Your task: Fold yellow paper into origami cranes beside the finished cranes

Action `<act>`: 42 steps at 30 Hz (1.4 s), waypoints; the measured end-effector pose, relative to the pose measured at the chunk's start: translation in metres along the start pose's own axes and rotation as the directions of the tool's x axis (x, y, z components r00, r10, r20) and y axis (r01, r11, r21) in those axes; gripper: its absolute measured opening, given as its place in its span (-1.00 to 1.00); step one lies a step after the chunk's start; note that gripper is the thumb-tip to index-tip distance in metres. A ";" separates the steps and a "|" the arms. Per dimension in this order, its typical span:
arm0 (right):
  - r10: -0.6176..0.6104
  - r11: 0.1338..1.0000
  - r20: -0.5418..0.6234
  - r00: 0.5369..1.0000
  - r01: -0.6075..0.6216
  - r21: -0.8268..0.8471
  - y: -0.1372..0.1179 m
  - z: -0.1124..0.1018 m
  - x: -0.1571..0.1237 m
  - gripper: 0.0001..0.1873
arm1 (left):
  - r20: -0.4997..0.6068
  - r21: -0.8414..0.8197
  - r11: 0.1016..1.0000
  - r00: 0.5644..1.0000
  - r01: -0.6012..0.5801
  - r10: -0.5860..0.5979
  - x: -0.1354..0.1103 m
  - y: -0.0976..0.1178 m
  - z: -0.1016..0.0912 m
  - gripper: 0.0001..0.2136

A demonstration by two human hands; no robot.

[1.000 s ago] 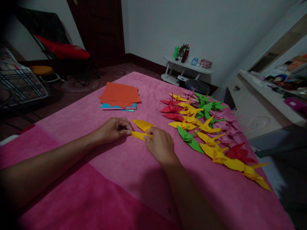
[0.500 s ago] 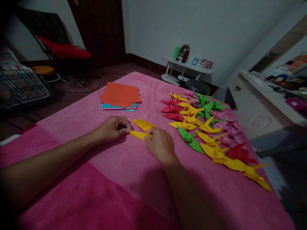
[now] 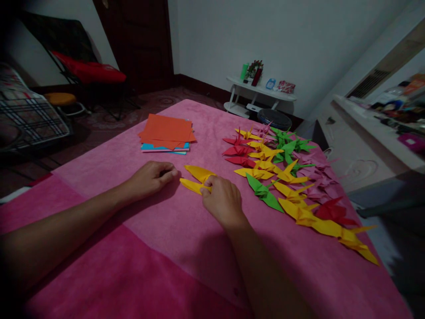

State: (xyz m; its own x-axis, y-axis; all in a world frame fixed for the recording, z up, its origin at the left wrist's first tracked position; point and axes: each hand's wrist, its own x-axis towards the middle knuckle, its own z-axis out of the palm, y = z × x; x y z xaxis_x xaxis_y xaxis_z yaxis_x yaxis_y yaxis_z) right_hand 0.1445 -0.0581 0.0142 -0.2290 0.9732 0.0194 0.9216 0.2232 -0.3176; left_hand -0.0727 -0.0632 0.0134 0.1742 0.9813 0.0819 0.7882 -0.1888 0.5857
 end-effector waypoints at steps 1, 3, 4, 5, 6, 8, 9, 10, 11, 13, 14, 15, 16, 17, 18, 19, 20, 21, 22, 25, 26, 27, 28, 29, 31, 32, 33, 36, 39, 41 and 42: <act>-0.004 1.000 -0.002 1.000 0.004 0.001 0.000 0.000 0.000 -0.88 | 0.014 -0.005 1.000 1.000 0.007 -0.007 0.000 0.000 0.000 -0.76; -0.009 1.000 -0.008 1.000 0.009 0.000 0.000 0.001 0.000 -0.88 | 0.060 -0.062 0.998 0.998 0.013 -0.009 0.002 -0.003 0.003 -0.75; -0.011 1.000 -0.010 1.000 0.011 -0.001 0.001 0.001 0.000 -0.88 | 0.082 -0.106 0.994 0.997 0.011 -0.002 0.003 -0.005 0.006 -0.74; -0.012 1.000 -0.012 1.000 0.012 -0.002 0.001 0.001 0.001 -0.87 | 0.105 -0.148 0.989 0.994 0.013 0.003 0.005 -0.009 0.009 -0.74; -0.012 1.000 -0.014 1.000 0.012 -0.003 0.001 0.002 0.001 -0.87 | 0.125 -0.190 0.982 0.992 0.016 0.008 0.008 -0.013 0.011 -0.76; -0.012 1.000 -0.015 1.000 0.012 -0.001 0.002 0.002 0.001 -0.87 | 0.175 -0.273 0.962 0.984 0.022 0.027 0.013 -0.019 0.016 -0.78; -0.014 1.000 -0.016 1.000 0.014 0.002 0.002 0.002 0.001 -0.88 | 0.192 -0.311 0.950 0.981 0.023 0.039 0.015 -0.021 0.017 -0.79; -0.015 1.000 -0.016 1.000 0.015 0.005 0.002 0.002 0.001 -0.88 | 0.204 -0.345 0.938 0.978 0.024 0.050 0.016 -0.021 0.017 -0.80; -0.015 1.000 -0.016 1.000 0.015 0.008 0.003 0.002 0.001 -0.88 | 0.208 -0.375 0.927 0.976 0.024 0.059 0.017 -0.020 0.017 -0.82; -0.015 1.000 -0.012 1.000 0.015 0.018 0.003 0.002 0.001 -0.88 | 0.176 -0.407 0.913 0.982 0.008 0.070 0.016 -0.014 0.016 -0.86; -0.013 1.000 -0.009 1.000 0.013 0.025 0.003 0.002 0.001 -0.88 | 0.134 -0.396 0.918 0.988 -0.018 0.077 0.014 -0.011 0.015 -0.89; -0.010 0.999 -0.005 1.000 0.010 0.035 0.002 0.001 0.001 -0.88 | 0.075 -0.356 0.932 0.993 -0.061 0.094 0.012 -0.007 0.015 -0.90; -0.006 0.999 -0.003 1.000 0.006 0.044 0.002 0.001 0.001 -0.88 | 0.005 -0.278 0.953 0.992 -0.117 0.123 0.009 -0.004 0.014 -0.92; 0.001 0.999 -0.001 1.000 -0.001 0.053 0.002 0.001 0.001 -0.88 | -0.057 -0.170 0.970 0.984 -0.174 0.166 0.007 -0.001 0.014 -0.91; 0.007 0.998 0.002 1.000 -0.007 0.059 0.002 0.001 0.001 -0.88 | -0.094 -0.065 0.974 0.973 -0.216 0.209 0.005 0.001 0.014 -0.90; 0.013 0.998 0.003 1.000 -0.013 0.062 0.002 0.001 0.001 -0.89 | -0.108 0.018 0.971 0.965 -0.239 0.239 0.003 0.003 0.014 -0.88; 0.016 0.998 0.003 1.000 -0.016 0.063 0.002 0.000 0.001 -0.89 | -0.104 0.075 0.967 0.962 -0.245 0.252 0.002 0.003 0.013 -0.87; 0.017 0.998 0.003 1.000 -0.017 0.064 0.002 0.000 0.001 -0.89 | -0.091 0.103 0.967 0.966 -0.234 0.243 0.001 0.004 0.013 -0.85; 0.017 0.998 0.004 1.000 -0.017 0.065 0.002 0.000 0.001 -0.89 | -0.076 0.115 0.971 0.972 -0.211 0.221 0.001 0.004 0.013 -0.85; 0.013 0.997 0.004 1.000 -0.014 0.075 0.003 0.000 0.001 -0.89 | -0.047 0.125 0.982 0.988 -0.141 0.148 0.002 0.002 0.012 -0.84; 0.014 0.997 0.004 1.000 -0.014 0.080 0.003 0.000 0.001 -0.89 | -0.042 0.126 0.983 0.989 -0.134 0.140 0.003 0.002 0.012 -0.84; 0.013 0.996 0.003 1.000 -0.013 0.084 0.003 0.000 0.001 -0.89 | -0.035 0.126 0.982 0.989 -0.138 0.144 0.004 0.001 0.011 -0.84; 0.012 0.996 0.004 1.000 -0.012 0.087 0.003 0.000 0.002 -0.89 | -0.021 0.120 0.981 0.988 -0.149 0.153 0.004 0.001 0.010 -0.85; 0.011 0.996 0.004 1.000 -0.011 0.089 0.003 0.000 0.002 -0.89 | 0.002 0.107 0.982 0.987 -0.157 0.158 0.006 0.000 0.009 -0.86; 0.012 0.996 0.004 1.000 -0.012 0.086 0.003 0.000 0.002 -0.89 | 0.068 0.053 0.987 0.986 -0.153 0.149 0.010 -0.001 0.008 -0.88; 0.013 0.997 0.003 1.000 -0.013 0.082 0.002 0.000 0.001 -0.89 | 0.102 0.014 0.990 0.986 -0.137 0.135 0.013 -0.002 0.008 -0.85; 0.014 0.997 0.002 1.000 -0.014 0.078 0.002 0.000 0.001 -0.89 | 0.124 -0.028 0.992 0.984 -0.126 0.129 0.015 -0.003 0.008 -0.81; 0.014 0.998 -0.005 1.000 -0.014 0.066 0.002 0.001 0.001 -0.88 | 0.162 -0.126 0.982 0.973 -0.143 0.162 0.023 -0.003 0.010 -0.76; 0.015 0.997 0.003 1.000 -0.015 0.079 0.003 0.002 0.002 -0.87 | 0.185 -0.176 0.974 0.967 -0.144 0.177 0.027 -0.003 0.013 -0.81; 0.025 0.995 0.013 1.000 -0.026 0.094 0.004 0.002 0.002 -0.87 | 0.185 -0.192 0.972 0.968 -0.135 0.171 0.027 -0.003 0.014 -0.84; 0.031 0.994 0.015 0.999 -0.033 0.101 0.004 0.002 0.002 -0.87 | 0.182 -0.197 0.971 0.968 -0.135 0.172 0.027 -0.003 0.015 -0.86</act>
State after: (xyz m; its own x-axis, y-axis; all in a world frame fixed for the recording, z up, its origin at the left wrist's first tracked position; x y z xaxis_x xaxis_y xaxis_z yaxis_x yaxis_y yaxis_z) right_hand 0.1468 -0.0551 0.0115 -0.2048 0.9788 -0.0048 0.8923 0.1846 -0.4119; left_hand -0.0619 -0.0365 0.0019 0.4115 0.9108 0.0331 0.6259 -0.3087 0.7162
